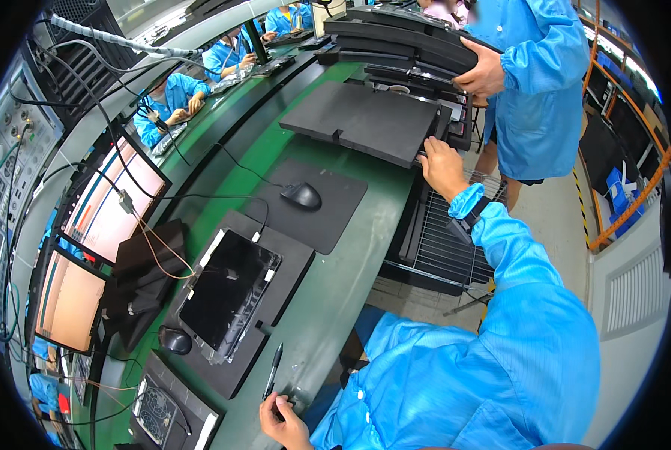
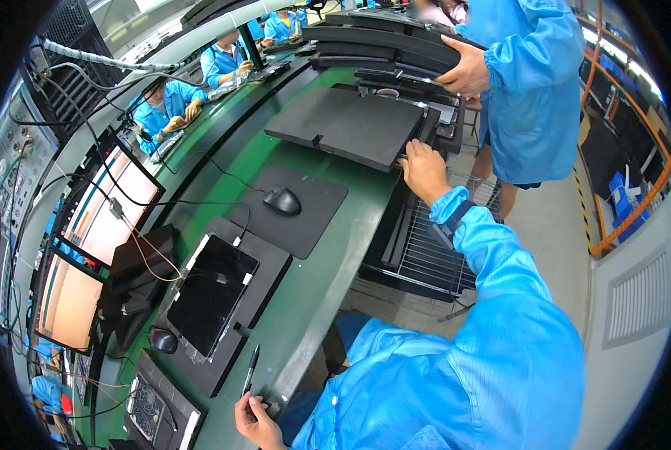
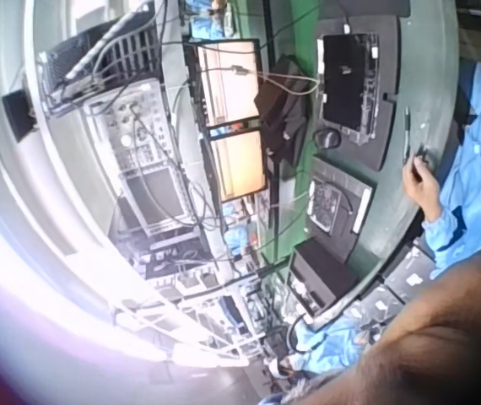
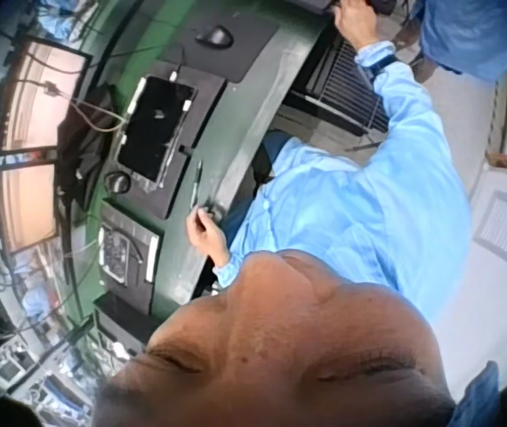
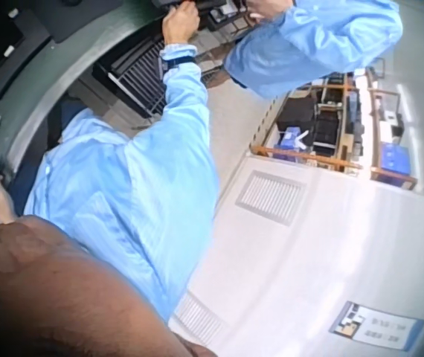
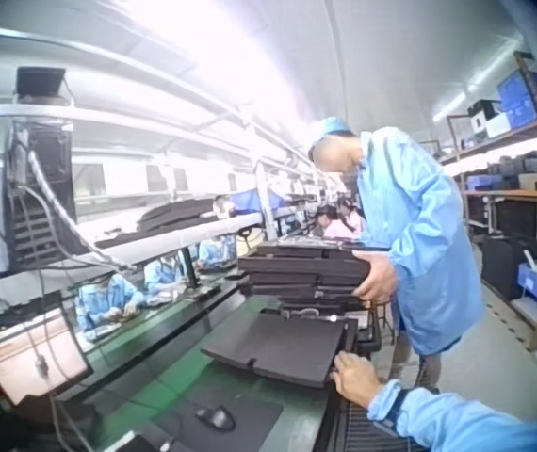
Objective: Testing and labeling tablet computers on an electronics assembly line.
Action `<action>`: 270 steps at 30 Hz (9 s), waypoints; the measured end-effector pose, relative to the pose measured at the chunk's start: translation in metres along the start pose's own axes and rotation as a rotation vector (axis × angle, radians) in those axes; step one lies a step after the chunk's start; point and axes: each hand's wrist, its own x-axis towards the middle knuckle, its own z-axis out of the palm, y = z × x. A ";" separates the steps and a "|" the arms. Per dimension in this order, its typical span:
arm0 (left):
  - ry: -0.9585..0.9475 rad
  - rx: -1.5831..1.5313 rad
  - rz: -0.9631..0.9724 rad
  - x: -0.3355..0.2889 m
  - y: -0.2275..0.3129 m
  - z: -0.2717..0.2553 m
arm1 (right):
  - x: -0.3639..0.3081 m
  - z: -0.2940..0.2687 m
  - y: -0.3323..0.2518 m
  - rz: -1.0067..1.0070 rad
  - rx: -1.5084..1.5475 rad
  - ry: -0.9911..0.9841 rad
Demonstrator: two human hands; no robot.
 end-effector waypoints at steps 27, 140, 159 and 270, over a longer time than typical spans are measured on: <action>-1.211 -0.909 -0.350 0.011 0.068 0.017 | 0.024 -0.285 -0.103 -0.248 1.347 -0.232; 0.316 0.817 -0.184 0.066 -0.138 -0.288 | -0.100 -0.207 -0.595 -1.430 1.414 -0.143; 0.439 0.069 -0.087 0.027 0.022 -0.134 | 0.067 -0.014 -0.041 -0.185 -0.025 -0.353; -0.164 -1.491 -0.943 0.136 0.067 0.133 | 0.114 -0.036 -0.302 -0.942 1.153 -0.747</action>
